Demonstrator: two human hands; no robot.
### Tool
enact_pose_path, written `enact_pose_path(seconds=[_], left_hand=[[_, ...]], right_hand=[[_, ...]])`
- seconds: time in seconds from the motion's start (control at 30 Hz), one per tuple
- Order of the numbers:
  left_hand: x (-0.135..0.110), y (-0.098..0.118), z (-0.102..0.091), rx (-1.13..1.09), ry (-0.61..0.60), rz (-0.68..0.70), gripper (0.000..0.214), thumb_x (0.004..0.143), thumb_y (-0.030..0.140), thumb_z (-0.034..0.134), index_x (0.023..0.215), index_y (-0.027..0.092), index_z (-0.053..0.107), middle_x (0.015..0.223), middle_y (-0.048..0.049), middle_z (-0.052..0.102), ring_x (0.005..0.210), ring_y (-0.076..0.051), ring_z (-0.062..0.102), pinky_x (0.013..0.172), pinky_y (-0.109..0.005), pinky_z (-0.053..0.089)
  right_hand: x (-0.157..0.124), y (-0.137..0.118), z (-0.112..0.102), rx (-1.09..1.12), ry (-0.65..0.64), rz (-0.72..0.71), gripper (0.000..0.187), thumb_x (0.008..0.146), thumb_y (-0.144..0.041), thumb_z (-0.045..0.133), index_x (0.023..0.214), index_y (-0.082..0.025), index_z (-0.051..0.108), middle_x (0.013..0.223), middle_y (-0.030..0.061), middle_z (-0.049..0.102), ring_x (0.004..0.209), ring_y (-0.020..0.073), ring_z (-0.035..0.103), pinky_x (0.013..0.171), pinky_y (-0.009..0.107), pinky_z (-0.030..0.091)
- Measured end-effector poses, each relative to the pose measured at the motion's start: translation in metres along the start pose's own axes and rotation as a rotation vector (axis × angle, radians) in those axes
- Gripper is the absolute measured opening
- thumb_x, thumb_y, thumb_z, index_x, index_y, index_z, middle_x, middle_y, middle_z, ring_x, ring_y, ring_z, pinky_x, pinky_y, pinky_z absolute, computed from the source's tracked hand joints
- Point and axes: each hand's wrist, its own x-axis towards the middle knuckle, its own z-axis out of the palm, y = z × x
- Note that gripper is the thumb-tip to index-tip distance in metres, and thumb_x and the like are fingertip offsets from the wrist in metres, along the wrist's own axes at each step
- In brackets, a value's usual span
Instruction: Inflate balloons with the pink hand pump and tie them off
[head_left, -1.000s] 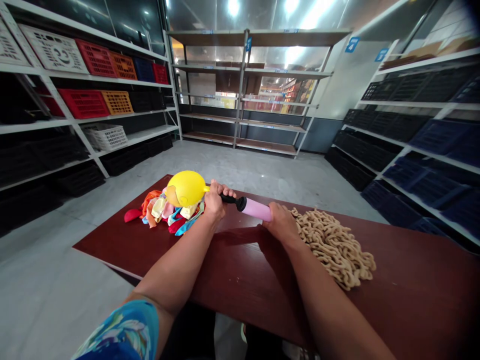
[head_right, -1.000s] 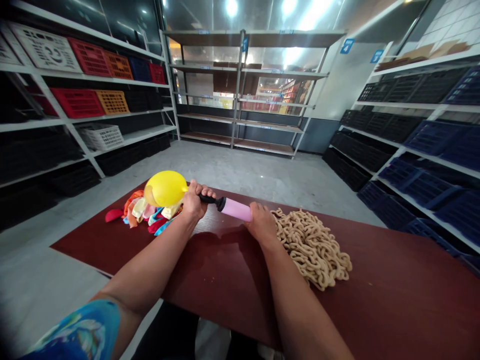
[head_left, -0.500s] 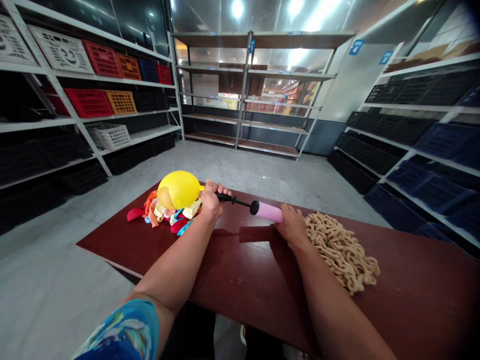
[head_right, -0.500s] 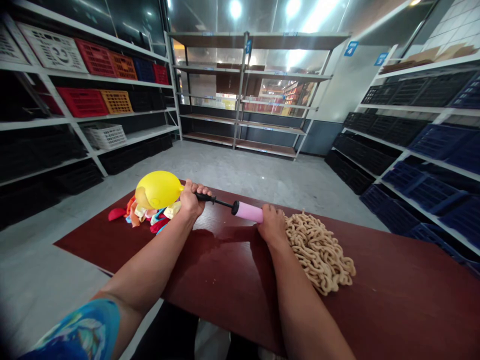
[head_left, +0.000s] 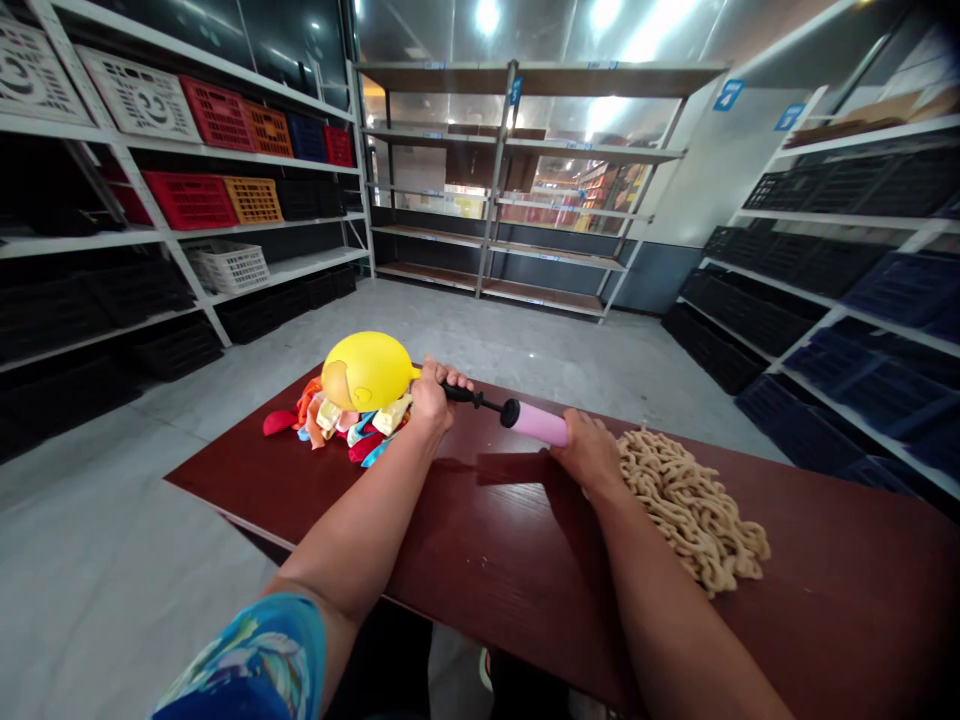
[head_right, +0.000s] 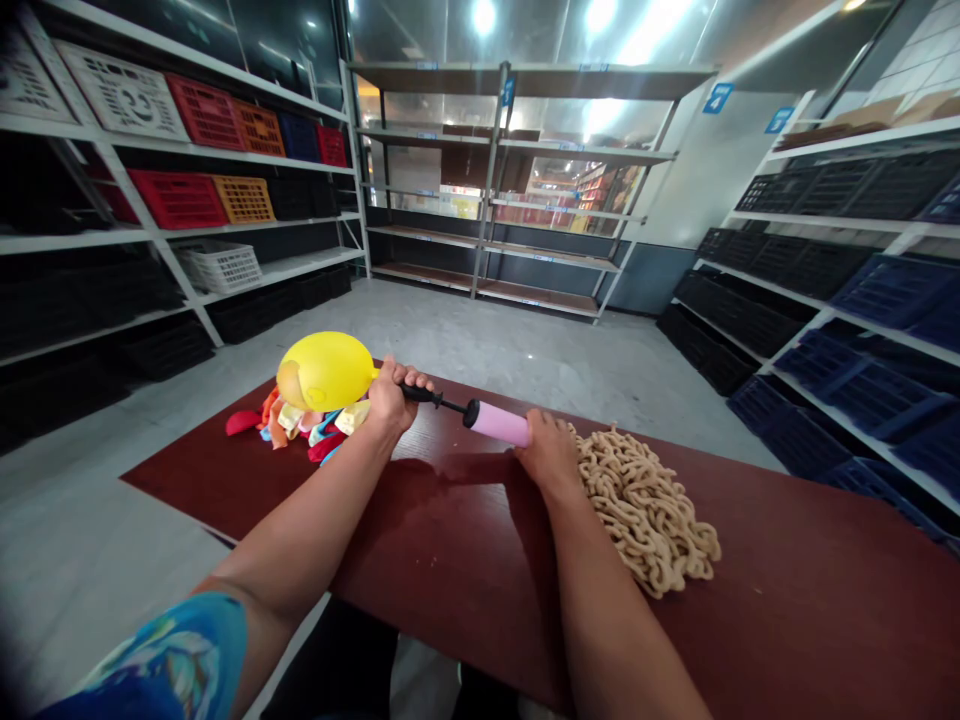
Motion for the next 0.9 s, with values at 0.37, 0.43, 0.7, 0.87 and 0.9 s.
enact_pose_path(seconds=[0.37, 0.43, 0.7, 0.87, 0.9], left_hand=[[-0.001, -0.003, -0.001, -0.005, -0.020, 0.018, 0.047, 0.085, 0.048, 0.046, 0.053, 0.019, 0.026, 0.049, 0.0033, 0.033, 0.045, -0.011, 0.042, 0.054, -0.029, 0.044], [-0.007, -0.010, 0.002, 0.015, -0.049, 0.014, 0.047, 0.085, 0.048, 0.046, 0.053, 0.019, 0.026, 0.049, 0.0031, 0.033, 0.046, -0.011, 0.042, 0.055, -0.029, 0.044], [-0.021, -0.022, 0.010, 0.047, -0.143, 0.011, 0.048, 0.084, 0.050, 0.047, 0.052, 0.019, 0.028, 0.050, 0.0018, 0.036, 0.048, -0.011, 0.045, 0.054, -0.030, 0.045], [-0.009, -0.007, 0.006, 0.051, -0.087, 0.059, 0.048, 0.084, 0.049, 0.048, 0.052, 0.019, 0.029, 0.049, 0.0018, 0.037, 0.048, -0.012, 0.046, 0.055, -0.030, 0.045], [-0.006, -0.003, 0.004, 0.041, -0.072, 0.065, 0.048, 0.084, 0.050, 0.047, 0.052, 0.019, 0.029, 0.049, 0.0019, 0.036, 0.048, -0.012, 0.045, 0.055, -0.030, 0.045]], right_hand=[[-0.001, 0.003, 0.002, -0.035, -0.003, 0.054, 0.030, 0.069, -0.023, 0.063, 0.096, -0.016, 0.051, 0.099, 0.0090, 0.058, 0.088, 0.0219, 0.049, 0.076, 0.031, 0.030], [-0.001, -0.006, 0.003, -0.023, 0.040, 0.002, 0.028, 0.070, -0.021, 0.060, 0.097, -0.016, 0.051, 0.097, 0.0088, 0.058, 0.086, 0.0216, 0.049, 0.075, 0.031, 0.030], [0.001, -0.015, 0.006, 0.059, 0.087, -0.090, 0.028, 0.072, -0.020, 0.057, 0.099, -0.016, 0.051, 0.095, 0.0074, 0.057, 0.086, 0.0207, 0.046, 0.075, 0.030, 0.030], [0.001, -0.003, -0.001, 0.026, 0.062, 0.008, 0.026, 0.073, -0.022, 0.057, 0.099, -0.020, 0.052, 0.096, 0.0066, 0.058, 0.088, 0.0219, 0.047, 0.071, 0.030, 0.029], [0.000, 0.001, -0.002, 0.008, 0.067, 0.044, 0.025, 0.075, -0.022, 0.056, 0.099, -0.020, 0.053, 0.097, 0.0068, 0.058, 0.090, 0.0228, 0.047, 0.070, 0.031, 0.028]])
